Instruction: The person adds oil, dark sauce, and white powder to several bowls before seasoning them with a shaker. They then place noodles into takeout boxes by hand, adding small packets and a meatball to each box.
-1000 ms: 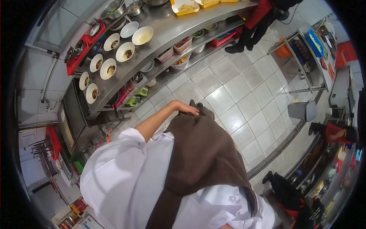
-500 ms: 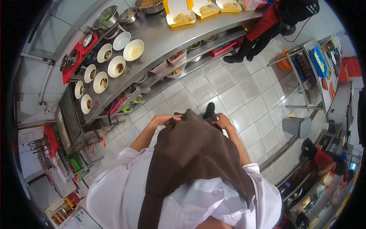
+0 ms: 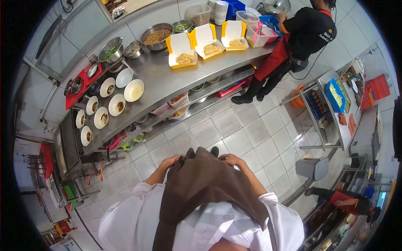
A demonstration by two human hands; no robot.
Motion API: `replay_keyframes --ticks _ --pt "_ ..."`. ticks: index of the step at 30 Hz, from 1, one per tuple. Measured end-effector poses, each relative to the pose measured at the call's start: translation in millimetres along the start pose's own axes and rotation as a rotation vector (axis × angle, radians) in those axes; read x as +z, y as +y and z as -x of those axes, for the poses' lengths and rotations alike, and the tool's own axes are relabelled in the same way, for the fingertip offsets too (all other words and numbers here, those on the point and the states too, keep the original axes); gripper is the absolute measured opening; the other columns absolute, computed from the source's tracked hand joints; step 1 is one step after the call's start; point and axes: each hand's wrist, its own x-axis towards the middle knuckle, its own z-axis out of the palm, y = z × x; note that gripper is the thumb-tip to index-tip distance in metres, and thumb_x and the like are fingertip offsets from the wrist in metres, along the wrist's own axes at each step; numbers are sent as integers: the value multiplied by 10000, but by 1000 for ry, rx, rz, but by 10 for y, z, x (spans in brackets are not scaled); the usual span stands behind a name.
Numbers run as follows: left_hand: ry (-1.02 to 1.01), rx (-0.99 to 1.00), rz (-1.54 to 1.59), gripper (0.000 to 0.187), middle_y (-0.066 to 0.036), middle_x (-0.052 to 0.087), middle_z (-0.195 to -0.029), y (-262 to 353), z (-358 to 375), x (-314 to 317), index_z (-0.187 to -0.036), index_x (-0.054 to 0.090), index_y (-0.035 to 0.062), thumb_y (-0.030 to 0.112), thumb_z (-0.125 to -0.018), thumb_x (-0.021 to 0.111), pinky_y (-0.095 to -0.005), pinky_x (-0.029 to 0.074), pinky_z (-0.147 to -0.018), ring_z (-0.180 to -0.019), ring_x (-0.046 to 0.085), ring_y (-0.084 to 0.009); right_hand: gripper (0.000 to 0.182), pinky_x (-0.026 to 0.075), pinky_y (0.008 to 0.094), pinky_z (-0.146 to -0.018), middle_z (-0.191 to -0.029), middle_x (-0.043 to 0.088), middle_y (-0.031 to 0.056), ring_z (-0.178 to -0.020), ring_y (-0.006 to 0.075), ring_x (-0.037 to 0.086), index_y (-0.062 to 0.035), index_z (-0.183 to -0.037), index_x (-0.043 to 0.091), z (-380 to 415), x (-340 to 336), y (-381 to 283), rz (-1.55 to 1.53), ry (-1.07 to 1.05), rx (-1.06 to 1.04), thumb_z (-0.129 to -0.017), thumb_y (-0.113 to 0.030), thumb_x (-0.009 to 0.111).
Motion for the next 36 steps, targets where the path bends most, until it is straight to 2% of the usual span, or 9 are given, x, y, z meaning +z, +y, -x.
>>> replay_keyframes --ticks 2,3,6,8,9,12,16,22,36 --pt "39 133 -69 484 -49 623 -1220 -176 -192 25 -1298 588 107 447 -968 492 -338 485 -866 -1001 606 -176 695 445 389 -984 -1259 598 221 -1185 301 567 -50 -1307 569 1 -103 61 47 115 155 -735 -380 785" --pt "50 128 -59 484 -49 623 -1220 -220 -274 10 -1298 588 107 447 -968 492 -338 485 -866 -1001 606 -176 693 465 401 -961 -1215 616 233 -1148 327 590 -27 -1275 585 8 -169 65 212 175 127 -713 -374 794" --pt "50 82 89 526 -57 566 -1320 -247 -514 -42 -1370 523 117 467 -984 453 -346 458 -926 -1101 565 -180 675 468 413 -956 -1183 626 241 -1134 352 592 -15 -1242 600 -196 -330 234 370 291 38 -702 -370 796" --pt "51 219 -70 550 -61 502 -1392 -370 -702 -151 -1441 431 123 452 -1000 420 -361 423 -991 -1220 487 -196 572 471 410 -957 -1193 626 231 -1138 358 589 -14 -1210 618 -333 -516 159 189 288 -25 -749 -321 762" --pt "88 165 -60 563 -56 429 -1459 -443 -789 -198 -1488 339 124 425 -1015 380 -374 389 -1040 -1315 398 -211 556 474 407 -952 -1192 627 230 -1135 356 591 -15 -1207 621 -358 -579 72 201 309 -20 -754 -306 759" --pt "160 213 69 525 -103 452 -1443 -570 -1012 -253 -1422 427 60 356 -988 416 -363 350 -1064 -1295 429 -235 537 490 396 -920 -1168 641 213 -1070 337 622 -35 -1206 629 -508 -676 -38 206 362 -58 -763 -310 759" --pt "220 205 103 514 -106 464 -1423 -520 -943 -268 -1408 439 58 352 -985 423 -363 357 -1053 -1278 440 -237 498 518 387 -865 -1149 655 185 -968 299 665 -72 -1193 639 -838 -789 -118 148 392 -129 -756 -263 781" --pt "231 166 84 498 -110 482 -1393 -423 -852 -476 -1387 456 56 345 -981 433 -363 367 -1038 -1253 456 -239 476 499 399 -909 -1154 654 182 -1050 324 631 -90 -1195 636 -927 -870 -591 240 337 -101 -772 -267 762" --pt "181 192 -45 462 -119 524 -1322 190 -1049 -1399 -1337 497 50 329 -970 456 -363 392 -1000 -1193 496 -244 437 506 399 -882 -1112 668 178 -1021 312 639 -64 -1174 645 -1501 -795 -1254 161 416 -84 -792 -258 727"
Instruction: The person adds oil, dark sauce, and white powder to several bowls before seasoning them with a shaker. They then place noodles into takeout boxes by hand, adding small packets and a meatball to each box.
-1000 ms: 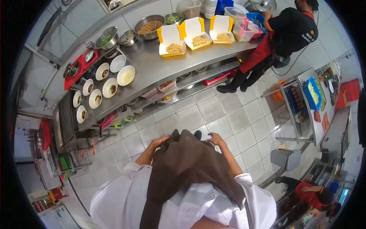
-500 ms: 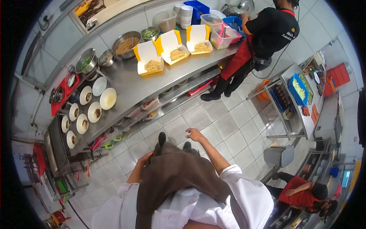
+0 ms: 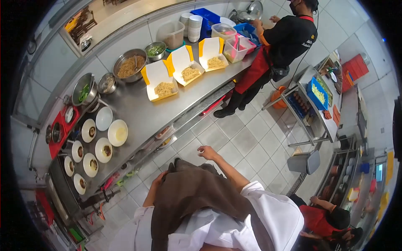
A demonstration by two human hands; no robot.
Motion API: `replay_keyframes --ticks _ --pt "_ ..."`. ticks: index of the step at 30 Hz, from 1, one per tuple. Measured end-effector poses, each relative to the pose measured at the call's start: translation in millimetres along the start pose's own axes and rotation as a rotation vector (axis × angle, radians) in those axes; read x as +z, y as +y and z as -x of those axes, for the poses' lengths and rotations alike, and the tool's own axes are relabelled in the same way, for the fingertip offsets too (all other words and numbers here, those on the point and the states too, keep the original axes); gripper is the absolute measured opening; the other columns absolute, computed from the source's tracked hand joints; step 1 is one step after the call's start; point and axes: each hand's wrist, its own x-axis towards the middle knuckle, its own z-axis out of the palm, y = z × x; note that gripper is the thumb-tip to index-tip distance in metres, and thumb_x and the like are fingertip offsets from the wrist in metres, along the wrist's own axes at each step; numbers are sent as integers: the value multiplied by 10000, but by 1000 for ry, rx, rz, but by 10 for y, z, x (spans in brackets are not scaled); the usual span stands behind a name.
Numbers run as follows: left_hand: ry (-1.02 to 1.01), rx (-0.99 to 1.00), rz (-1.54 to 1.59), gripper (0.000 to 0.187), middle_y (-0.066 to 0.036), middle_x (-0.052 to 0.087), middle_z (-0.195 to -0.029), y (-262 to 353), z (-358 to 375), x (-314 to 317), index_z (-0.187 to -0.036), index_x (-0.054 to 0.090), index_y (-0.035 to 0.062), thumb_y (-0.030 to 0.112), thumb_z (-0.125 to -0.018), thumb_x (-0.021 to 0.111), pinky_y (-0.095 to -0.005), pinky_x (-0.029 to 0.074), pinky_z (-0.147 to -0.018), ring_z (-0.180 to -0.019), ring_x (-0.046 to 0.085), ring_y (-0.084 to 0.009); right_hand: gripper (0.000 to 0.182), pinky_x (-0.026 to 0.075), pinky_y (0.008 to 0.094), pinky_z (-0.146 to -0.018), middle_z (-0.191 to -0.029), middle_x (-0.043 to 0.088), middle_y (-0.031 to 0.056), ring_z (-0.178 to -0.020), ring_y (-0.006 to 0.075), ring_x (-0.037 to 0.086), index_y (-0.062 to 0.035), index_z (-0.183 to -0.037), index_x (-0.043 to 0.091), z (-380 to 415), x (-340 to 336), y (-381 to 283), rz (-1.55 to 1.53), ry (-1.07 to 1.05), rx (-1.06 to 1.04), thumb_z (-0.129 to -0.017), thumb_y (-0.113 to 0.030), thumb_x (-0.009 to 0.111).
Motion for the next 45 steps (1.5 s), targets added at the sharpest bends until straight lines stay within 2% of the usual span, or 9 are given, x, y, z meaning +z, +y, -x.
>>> replay_keyframes --ticks 6,11,18,24,27,30,34,38,45 --pt "-34 -8 -73 447 -122 542 -1292 212 -156 -369 -1315 514 48 322 -966 467 -362 403 -984 -1168 512 -247 358 521 383 -835 -1009 702 149 -955 280 666 -50 -1106 672 -343 -277 -53 -4 172 26 -790 -213 721" --pt "-64 8 -177 434 -126 557 -1267 627 -385 -545 -1298 529 46 316 -962 475 -362 412 -971 -1147 526 -249 232 527 369 -713 -805 698 138 -726 251 672 -40 -971 705 -604 -1030 45 7 709 50 -750 -109 693" --pt "-88 42 -359 417 -130 578 -1232 1464 -783 -365 -1273 549 43 308 -957 487 -362 424 -952 -1117 546 -252 87 455 267 -461 -646 640 40 -517 104 589 -21 -844 690 -1354 -3054 272 -354 1015 -82 -795 -21 618" --pt "-59 3 -492 403 -134 596 -1201 2114 -1030 33 -1251 567 41 301 -952 497 -362 435 -937 -1092 563 -254 145 503 327 -580 -759 670 93 -631 174 640 -18 -959 677 -2377 -5248 335 -103 1423 -253 -841 -40 596" --pt "-36 -26 -523 396 -136 605 -1186 2493 -1083 207 -1241 576 40 298 -950 502 -362 440 -929 -1079 571 -255 171 503 420 -822 -1067 657 197 -967 340 643 -89 -966 692 -2652 -5927 269 45 1348 -131 -833 -68 587" --pt "-18 -47 -543 389 -138 614 -1171 2818 -1145 385 -1230 584 38 295 -948 507 -362 446 -921 -1066 579 -256 217 479 472 -871 -1154 616 213 -1016 393 605 -118 -992 690 -3073 -6388 466 155 1219 15 -850 -81 531" --pt "0 -73 -551 380 -141 626 -1151 3050 -1175 550 -1216 596 37 290 -945 514 -362 453 -910 -1049 590 -258 257 445 438 -917 -977 606 206 -1039 358 567 -117 -998 723 -3278 -6713 730 686 1054 -227 -784 -56 595" --pt "5 -82 -557 371 -143 638 -1131 3225 -1212 610 -1202 608 35 286 -942 521 -362 460 -899 -1032 602 -259 82 448 432 -870 -944 602 207 -980 370 565 -42 -743 697 -3491 -6856 802 649 1046 -162 -704 -30 625" --pt "9 -109 -588 356 -148 659 -1096 3328 -1077 560 -1177 628 32 278 -936 533 -362 472 -881 -1002 621 -262 79 482 372 -766 -863 583 124 -887 257 617 25 -901 561 -3498 -6570 967 -551 1429 -280 -837 -16 583"
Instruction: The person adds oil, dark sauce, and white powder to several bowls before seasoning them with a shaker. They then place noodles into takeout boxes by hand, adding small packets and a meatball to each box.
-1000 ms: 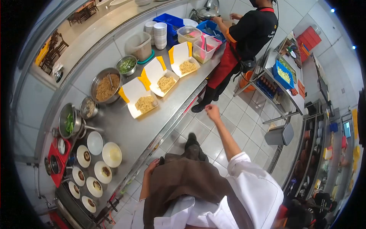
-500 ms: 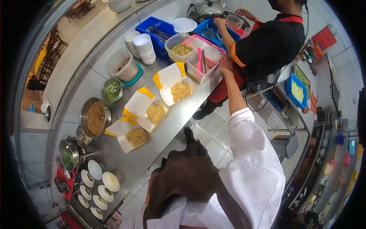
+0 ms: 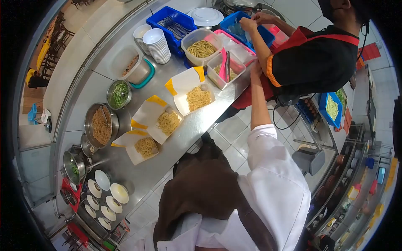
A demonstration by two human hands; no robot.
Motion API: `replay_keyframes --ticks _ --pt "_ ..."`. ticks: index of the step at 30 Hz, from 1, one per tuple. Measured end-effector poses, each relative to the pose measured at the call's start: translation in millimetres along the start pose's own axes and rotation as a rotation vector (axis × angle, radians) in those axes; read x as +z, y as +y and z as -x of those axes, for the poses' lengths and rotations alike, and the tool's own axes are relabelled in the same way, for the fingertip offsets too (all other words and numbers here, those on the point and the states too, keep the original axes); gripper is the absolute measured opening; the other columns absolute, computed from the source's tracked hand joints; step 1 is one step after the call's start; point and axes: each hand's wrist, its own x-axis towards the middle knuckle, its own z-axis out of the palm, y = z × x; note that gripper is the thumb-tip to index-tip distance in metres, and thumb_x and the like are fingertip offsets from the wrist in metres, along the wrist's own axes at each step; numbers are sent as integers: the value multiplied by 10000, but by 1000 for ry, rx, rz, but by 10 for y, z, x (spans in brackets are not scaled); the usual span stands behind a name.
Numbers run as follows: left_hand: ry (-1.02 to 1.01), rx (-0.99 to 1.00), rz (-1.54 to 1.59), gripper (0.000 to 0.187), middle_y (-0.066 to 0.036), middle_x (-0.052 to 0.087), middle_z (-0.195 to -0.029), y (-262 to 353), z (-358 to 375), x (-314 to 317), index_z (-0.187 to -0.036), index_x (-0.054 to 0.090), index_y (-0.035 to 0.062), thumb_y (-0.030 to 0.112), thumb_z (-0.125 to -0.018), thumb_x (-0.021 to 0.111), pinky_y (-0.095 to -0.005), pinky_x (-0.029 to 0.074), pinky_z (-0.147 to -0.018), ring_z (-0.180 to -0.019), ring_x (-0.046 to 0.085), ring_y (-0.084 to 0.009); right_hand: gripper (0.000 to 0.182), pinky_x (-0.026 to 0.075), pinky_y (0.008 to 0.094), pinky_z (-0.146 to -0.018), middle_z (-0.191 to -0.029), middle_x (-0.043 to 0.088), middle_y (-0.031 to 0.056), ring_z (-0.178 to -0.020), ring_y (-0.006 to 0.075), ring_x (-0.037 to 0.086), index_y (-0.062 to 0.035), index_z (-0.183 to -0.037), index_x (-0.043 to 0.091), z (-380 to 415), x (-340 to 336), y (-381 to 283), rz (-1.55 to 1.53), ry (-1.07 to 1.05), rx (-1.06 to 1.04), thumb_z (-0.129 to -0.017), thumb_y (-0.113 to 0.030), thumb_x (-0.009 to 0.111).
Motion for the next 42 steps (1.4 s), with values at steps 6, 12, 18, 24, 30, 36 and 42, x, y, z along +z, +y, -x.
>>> replay_keyframes --ticks 6,12,18,24,30,36,42 --pt "-34 13 -85 344 -152 677 -1065 97 45 -207 -1155 646 30 271 -932 543 -362 483 -865 -977 638 -264 84 488 340 -744 -868 566 99 -858 226 626 32 -952 524 464 83 -611 -323 162 272 -889 -16 550" --pt "-133 90 -184 324 -132 690 -1021 540 -224 -697 -1131 652 29 261 -922 570 -348 493 -834 -938 650 -235 79 468 307 -753 -892 561 96 -835 186 565 23 -932 523 1069 16 -988 -79 272 -114 -923 -56 521" --pt "30 528 309 312 -65 656 -1076 2371 -444 -865 -1171 598 37 250 -944 568 -282 472 -848 -996 605 -143 56 404 288 -785 -878 519 75 -806 140 471 -38 -906 482 2209 -273 -1996 -585 13 -34 -933 -66 522" --pt "-564 666 1003 616 -117 530 -1316 3282 -896 -728 -1456 315 115 361 -949 563 -422 454 -951 -1183 553 -235 161 384 304 -750 -763 433 25 -725 160 416 -62 -888 471 2825 -387 -2559 -1113 -540 605 -886 -198 557" --pt "-445 667 1088 650 -86 542 -1231 3008 -828 -566 -1374 404 32 17 -800 708 -341 479 -959 -1109 570 -187 254 399 264 -734 -724 412 5 -707 134 419 -72 -846 477 2788 -567 -2184 -1093 -542 789 -961 -295 516" --pt "-112 658 959 565 -42 549 -1021 2800 -774 -705 -1323 452 63 -19 -810 675 -291 526 -785 -935 600 -136 127 426 251 -598 -818 513 1 -688 103 516 -81 -933 499 2877 -392 -1847 -453 -498 668 -879 -67 613" --pt "46 683 932 542 -42 566 -966 2760 -809 -956 -1258 502 89 -70 -766 665 -276 539 -692 -883 626 -140 269 454 231 -609 -846 550 19 -742 111 553 -47 -996 542 2792 -322 -1602 -645 -667 827 -781 112 567"
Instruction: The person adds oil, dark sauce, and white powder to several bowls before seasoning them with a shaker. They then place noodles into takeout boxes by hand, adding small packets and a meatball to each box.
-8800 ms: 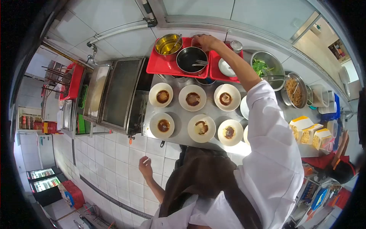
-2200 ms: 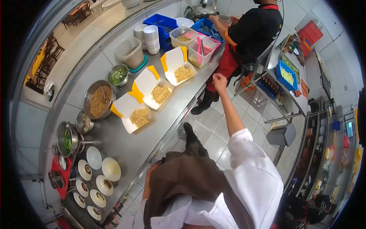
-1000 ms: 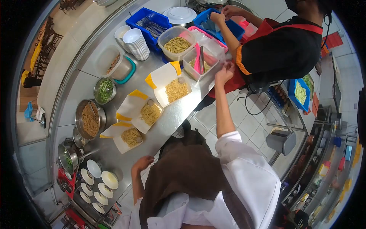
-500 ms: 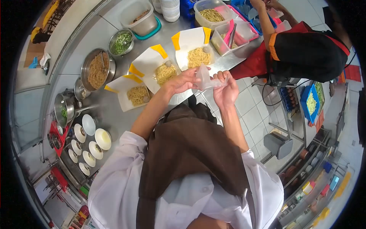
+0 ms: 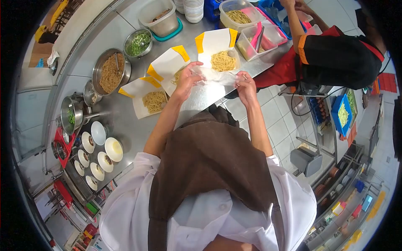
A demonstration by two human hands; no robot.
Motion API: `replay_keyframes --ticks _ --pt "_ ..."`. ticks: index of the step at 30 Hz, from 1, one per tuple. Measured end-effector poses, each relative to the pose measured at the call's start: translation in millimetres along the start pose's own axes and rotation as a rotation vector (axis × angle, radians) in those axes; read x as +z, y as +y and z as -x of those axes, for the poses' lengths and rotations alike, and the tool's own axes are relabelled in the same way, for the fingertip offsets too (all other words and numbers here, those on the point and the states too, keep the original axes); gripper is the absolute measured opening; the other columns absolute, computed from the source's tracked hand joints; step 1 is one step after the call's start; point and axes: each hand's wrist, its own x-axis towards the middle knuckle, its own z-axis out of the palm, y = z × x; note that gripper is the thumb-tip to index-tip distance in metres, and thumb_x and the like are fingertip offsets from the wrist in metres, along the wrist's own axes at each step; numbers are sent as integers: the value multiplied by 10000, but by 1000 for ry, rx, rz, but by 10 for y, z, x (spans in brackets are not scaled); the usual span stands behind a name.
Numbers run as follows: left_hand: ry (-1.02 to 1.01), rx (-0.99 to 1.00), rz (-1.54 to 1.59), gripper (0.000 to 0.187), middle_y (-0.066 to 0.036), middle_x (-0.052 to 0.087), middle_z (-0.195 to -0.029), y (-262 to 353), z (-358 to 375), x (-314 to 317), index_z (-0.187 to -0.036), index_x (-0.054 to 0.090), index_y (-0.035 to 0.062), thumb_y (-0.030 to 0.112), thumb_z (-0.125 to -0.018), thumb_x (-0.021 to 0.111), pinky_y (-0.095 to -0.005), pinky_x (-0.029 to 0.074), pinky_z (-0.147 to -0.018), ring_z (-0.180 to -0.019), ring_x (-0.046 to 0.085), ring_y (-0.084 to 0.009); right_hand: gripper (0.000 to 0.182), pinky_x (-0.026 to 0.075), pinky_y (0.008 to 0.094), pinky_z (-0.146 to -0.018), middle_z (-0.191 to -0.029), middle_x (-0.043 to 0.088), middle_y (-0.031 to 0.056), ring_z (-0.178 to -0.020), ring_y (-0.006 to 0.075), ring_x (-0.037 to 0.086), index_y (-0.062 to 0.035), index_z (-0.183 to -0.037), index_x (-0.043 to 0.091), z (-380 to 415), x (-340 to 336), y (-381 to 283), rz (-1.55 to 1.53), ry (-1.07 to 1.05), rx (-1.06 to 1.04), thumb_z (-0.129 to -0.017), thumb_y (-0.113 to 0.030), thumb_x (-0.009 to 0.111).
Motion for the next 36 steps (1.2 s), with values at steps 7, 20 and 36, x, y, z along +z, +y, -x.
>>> replay_keyframes --ticks 7,20,36 --pt "-48 180 -181 445 -38 572 -947 239 57 174 -1167 536 65 -69 -758 653 -278 506 -802 -892 614 -140 233 535 323 -698 -971 605 70 -891 169 615 2 -1080 538 -162 298 -168 37 101 250 -893 -101 631" --pt "130 83 -197 339 -35 605 -1002 89 50 -178 -1082 592 66 28 -761 692 -272 506 -732 -907 581 -125 193 470 195 -592 -837 630 22 -678 99 592 -45 -993 580 -694 162 -22 429 -216 185 -840 64 626" --pt "184 383 -556 278 -5 611 -874 88 -141 107 -1031 643 26 -66 -769 631 -218 460 -758 -825 584 -94 164 562 297 -667 -951 612 114 -777 197 639 -18 -1065 509 -722 -630 -251 -486 135 354 -905 -11 541"
